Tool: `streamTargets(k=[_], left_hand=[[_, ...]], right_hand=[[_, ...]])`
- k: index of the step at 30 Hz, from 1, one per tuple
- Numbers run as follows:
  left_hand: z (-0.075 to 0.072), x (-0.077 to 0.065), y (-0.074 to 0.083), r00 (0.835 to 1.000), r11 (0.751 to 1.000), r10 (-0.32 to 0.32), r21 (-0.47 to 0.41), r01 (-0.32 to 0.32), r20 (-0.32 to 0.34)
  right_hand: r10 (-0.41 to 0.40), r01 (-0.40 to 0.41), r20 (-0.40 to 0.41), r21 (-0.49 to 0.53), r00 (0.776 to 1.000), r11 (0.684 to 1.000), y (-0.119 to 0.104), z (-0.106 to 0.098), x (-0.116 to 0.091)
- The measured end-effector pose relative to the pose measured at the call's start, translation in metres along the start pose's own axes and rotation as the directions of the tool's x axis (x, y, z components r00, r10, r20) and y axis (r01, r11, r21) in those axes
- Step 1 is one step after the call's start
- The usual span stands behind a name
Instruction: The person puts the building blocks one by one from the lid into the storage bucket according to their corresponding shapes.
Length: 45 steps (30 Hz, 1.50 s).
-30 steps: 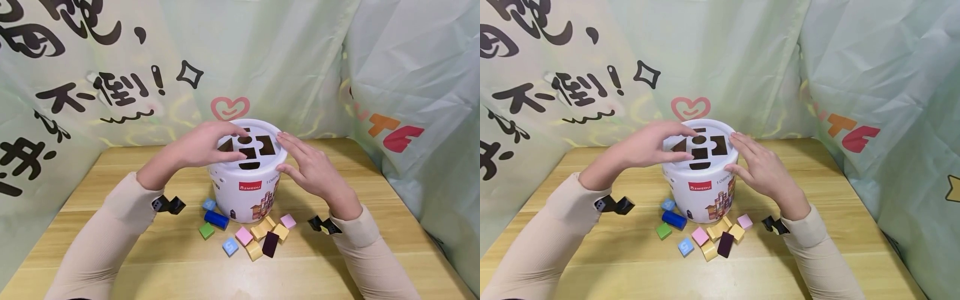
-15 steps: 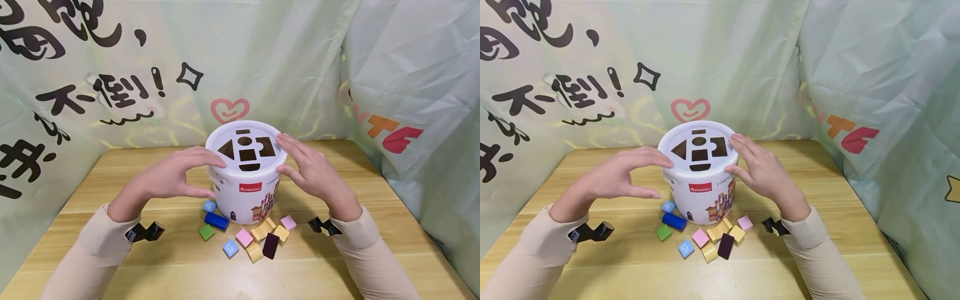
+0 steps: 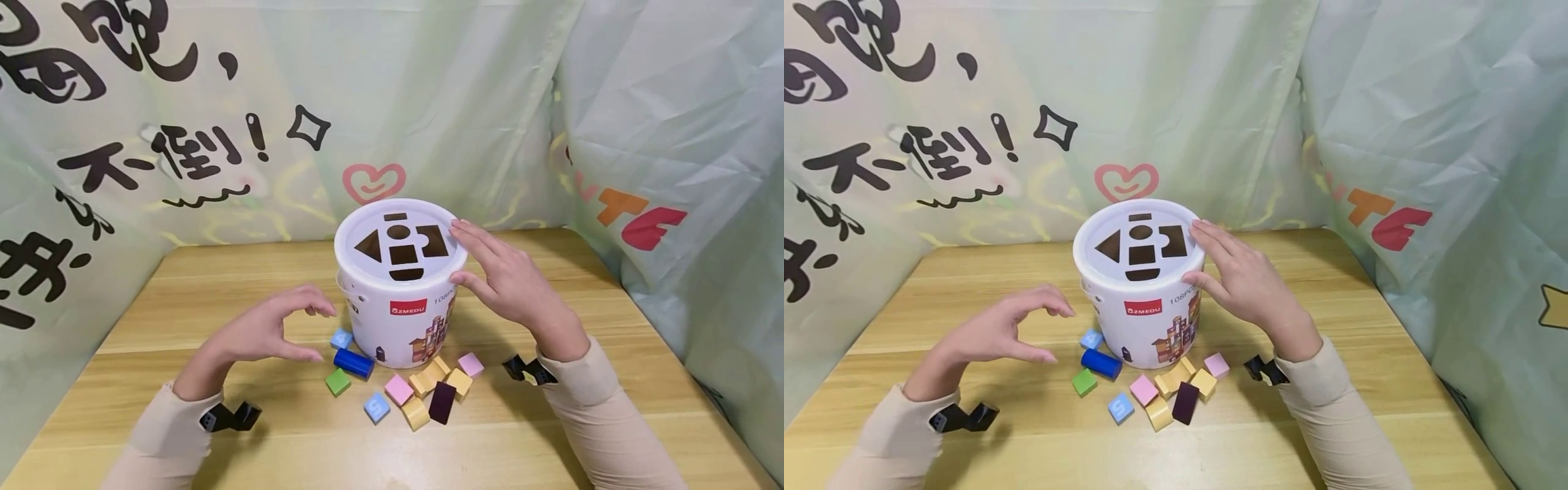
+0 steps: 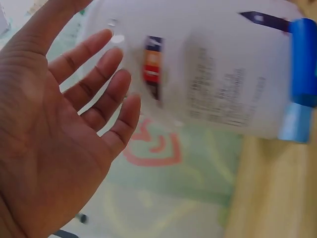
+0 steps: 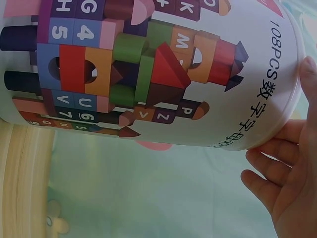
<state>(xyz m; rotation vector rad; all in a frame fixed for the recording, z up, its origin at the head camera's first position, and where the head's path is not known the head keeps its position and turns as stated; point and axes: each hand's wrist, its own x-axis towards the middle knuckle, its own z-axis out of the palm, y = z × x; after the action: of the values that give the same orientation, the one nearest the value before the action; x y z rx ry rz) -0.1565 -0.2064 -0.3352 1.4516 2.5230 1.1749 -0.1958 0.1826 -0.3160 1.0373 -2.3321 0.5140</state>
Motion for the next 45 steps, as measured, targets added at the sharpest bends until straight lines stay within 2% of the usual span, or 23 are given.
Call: streamTargets(k=[5, 11, 14, 20, 26, 34, 40, 45], left_hand=[[0.018, -0.008, -0.023, 0.999, 0.998, -0.038, -0.044, 0.039, 0.012], [0.034, -0.012, -0.044, 0.984, 0.981, -0.165, -0.088, 0.17, 0.065], [0.038, -0.013, -0.049, 0.975, 0.971, -0.203, -0.109, 0.213, 0.092], [0.046, -0.014, -0.06, 0.961, 0.963, -0.25, -0.077, 0.26, 0.119], [0.054, -0.017, -0.068, 0.93, 0.937, -0.338, -0.039, 0.347, 0.143], [0.059, -0.022, -0.075, 0.924, 0.932, -0.361, 0.003, 0.363, 0.129], [0.059, -0.022, -0.077, 0.918, 0.923, -0.382, -0.004, 0.385, 0.104], [0.059, -0.023, -0.079, 0.921, 0.925, -0.378, -0.004, 0.38, 0.094]], right_hand=[[0.007, -0.007, 0.011, 0.0, 1.0, 1.0, 0.0, 0.001, -0.001], [0.008, -0.008, 0.002, -0.004, 1.0, 1.0, 0.0, 0.001, -0.002], [0.011, -0.011, 0.0, -0.007, 1.0, 1.0, 0.0, 0.0, -0.001], [0.021, -0.021, 0.009, -0.005, 1.0, 1.0, -0.001, -0.002, -0.001], [0.016, -0.016, 0.005, -0.01, 1.0, 1.0, -0.001, -0.002, -0.001], [0.011, -0.011, 0.006, -0.009, 1.0, 1.0, -0.002, -0.001, -0.001], [0.017, -0.017, 0.007, -0.009, 1.0, 1.0, -0.003, -0.001, -0.002], [0.013, -0.013, 0.004, -0.011, 1.0, 1.0, -0.003, -0.002, 0.0]])
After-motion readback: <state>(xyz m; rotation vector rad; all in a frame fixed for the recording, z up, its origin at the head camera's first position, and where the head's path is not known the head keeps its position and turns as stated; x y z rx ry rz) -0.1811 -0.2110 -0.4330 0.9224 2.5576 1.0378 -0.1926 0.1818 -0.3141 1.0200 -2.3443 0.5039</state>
